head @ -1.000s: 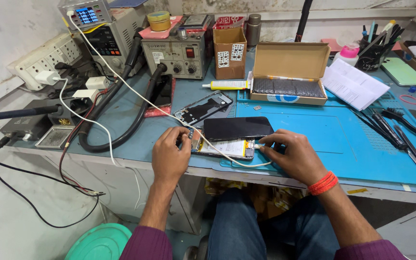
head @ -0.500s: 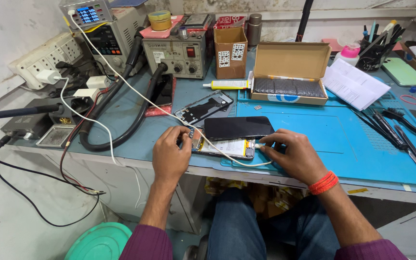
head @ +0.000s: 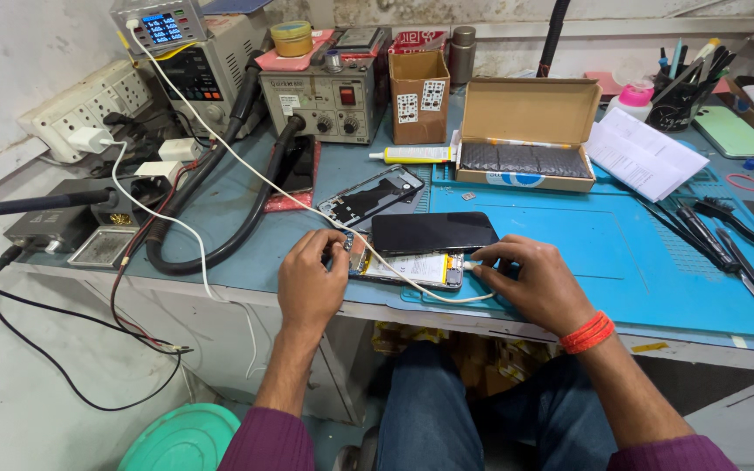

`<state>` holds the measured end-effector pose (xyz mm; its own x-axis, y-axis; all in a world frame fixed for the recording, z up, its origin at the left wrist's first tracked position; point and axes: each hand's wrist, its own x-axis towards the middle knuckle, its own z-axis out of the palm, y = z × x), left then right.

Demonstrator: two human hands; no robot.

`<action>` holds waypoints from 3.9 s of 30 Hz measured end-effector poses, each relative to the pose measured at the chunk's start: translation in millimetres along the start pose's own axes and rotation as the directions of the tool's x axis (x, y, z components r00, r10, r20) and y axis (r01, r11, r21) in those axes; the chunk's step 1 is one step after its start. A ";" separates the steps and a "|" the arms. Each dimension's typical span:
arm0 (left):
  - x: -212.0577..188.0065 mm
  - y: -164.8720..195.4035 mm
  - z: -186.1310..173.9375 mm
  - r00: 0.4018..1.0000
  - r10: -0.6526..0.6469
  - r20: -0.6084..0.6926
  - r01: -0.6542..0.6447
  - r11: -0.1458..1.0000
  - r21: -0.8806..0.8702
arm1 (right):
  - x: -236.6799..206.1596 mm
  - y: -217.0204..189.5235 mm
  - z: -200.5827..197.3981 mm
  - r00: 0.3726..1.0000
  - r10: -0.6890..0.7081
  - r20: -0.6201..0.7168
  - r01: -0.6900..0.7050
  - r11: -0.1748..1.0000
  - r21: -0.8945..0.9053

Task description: The person works on a disassembled smartphone at a repair bench, holding its exposed battery and flex cables while connecting a white cable to the phone's charging port, then aligns the screen assembly over the phone body and presses it into place by hand.

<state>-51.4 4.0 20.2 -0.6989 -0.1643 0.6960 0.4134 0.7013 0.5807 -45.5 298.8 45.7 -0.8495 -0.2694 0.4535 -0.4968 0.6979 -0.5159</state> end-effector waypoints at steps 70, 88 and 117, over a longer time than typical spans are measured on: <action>-1.6 14.8 -4.7 0.997 0.081 0.018 -0.083 0.989 0.125 | 13.3 13.7 4.3 0.998 -0.040 0.039 0.044 0.993 -0.107; -4.7 10.7 -0.2 0.987 0.148 -0.059 -0.138 0.980 0.140 | 14.8 13.9 2.3 0.999 -0.026 0.045 0.030 0.995 -0.094; -2.9 12.0 -1.4 0.991 0.129 -0.021 -0.124 0.980 0.156 | 15.1 12.1 0.5 0.998 0.001 0.061 0.004 0.996 -0.088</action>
<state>-43.6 12.0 25.7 -0.6274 -0.0868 0.7739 0.4011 0.8158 0.4167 -64.4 302.8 45.9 -0.8593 -0.3082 0.4081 -0.4827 0.7527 -0.4478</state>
